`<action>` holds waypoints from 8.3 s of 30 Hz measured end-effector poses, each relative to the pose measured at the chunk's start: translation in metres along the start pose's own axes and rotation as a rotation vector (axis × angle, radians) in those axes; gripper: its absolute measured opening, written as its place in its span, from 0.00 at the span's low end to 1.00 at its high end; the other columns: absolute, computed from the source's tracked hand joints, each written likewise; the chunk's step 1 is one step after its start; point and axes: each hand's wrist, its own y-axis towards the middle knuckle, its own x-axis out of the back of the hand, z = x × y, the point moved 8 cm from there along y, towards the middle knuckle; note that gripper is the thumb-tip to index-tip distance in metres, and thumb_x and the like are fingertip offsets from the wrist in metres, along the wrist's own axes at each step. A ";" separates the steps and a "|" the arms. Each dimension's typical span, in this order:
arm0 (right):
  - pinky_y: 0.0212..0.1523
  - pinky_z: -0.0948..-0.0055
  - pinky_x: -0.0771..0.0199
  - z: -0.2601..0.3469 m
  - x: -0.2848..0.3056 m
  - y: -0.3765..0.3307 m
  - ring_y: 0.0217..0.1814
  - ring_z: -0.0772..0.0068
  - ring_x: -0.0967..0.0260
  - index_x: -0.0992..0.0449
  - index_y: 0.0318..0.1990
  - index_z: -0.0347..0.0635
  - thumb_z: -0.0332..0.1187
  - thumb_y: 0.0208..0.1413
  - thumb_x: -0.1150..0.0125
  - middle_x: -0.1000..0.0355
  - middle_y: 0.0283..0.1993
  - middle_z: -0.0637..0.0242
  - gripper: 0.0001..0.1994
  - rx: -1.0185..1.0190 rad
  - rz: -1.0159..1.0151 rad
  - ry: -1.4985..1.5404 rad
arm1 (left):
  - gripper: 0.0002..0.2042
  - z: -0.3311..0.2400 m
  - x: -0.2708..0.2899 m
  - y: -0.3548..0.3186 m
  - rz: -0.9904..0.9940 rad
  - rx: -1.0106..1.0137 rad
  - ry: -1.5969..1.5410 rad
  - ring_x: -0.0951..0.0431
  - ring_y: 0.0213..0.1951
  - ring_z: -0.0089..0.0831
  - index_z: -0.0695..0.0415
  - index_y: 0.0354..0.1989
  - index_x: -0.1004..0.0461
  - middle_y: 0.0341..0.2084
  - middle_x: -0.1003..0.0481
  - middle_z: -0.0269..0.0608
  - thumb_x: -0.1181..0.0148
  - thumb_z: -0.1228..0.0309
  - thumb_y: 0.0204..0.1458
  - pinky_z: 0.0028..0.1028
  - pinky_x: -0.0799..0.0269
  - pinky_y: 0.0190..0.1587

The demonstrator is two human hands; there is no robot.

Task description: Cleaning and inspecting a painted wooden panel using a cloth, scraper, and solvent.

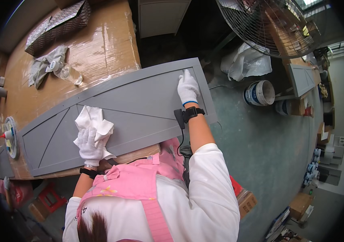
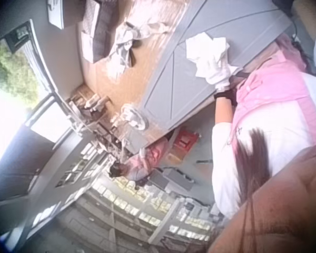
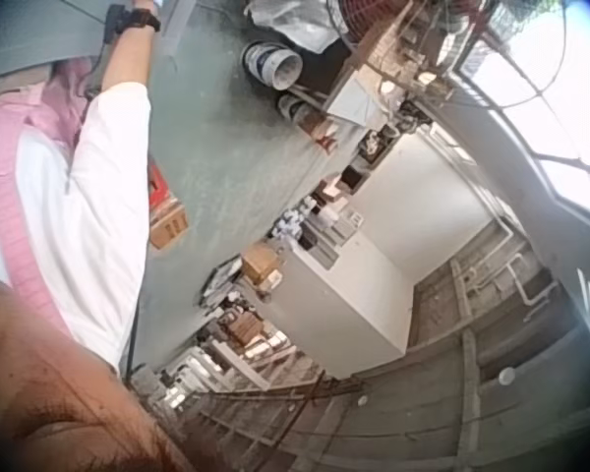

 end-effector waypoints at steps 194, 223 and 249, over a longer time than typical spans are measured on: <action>0.23 0.81 0.36 -0.402 0.074 -0.203 0.25 0.81 0.39 0.29 0.44 0.46 0.36 0.67 0.50 0.32 0.30 0.75 0.06 -0.703 -0.352 1.756 | 0.19 -0.376 -0.080 0.166 0.942 -0.547 -1.090 0.25 0.53 0.39 0.50 0.52 0.24 0.48 0.25 0.41 0.39 0.62 0.50 0.34 0.29 0.56; 0.24 0.82 0.37 -0.362 0.035 -0.215 0.26 0.83 0.38 0.27 0.45 0.43 0.37 0.67 0.49 0.31 0.30 0.74 0.09 -0.793 -0.079 1.610 | 0.20 -0.426 -0.065 0.059 1.338 -1.064 -0.734 0.22 0.48 0.44 0.38 0.52 0.24 0.45 0.23 0.38 0.40 0.56 0.49 0.40 0.26 0.49; 0.23 0.81 0.36 -0.320 -0.153 -0.237 0.22 0.83 0.38 0.33 0.53 0.36 0.34 0.66 0.52 0.32 0.26 0.71 0.13 -0.824 0.308 1.282 | 0.13 -0.211 -0.103 0.111 0.907 -0.115 -0.531 0.24 0.27 0.40 0.49 0.26 0.20 0.25 0.25 0.36 0.28 0.56 0.35 0.34 0.30 0.29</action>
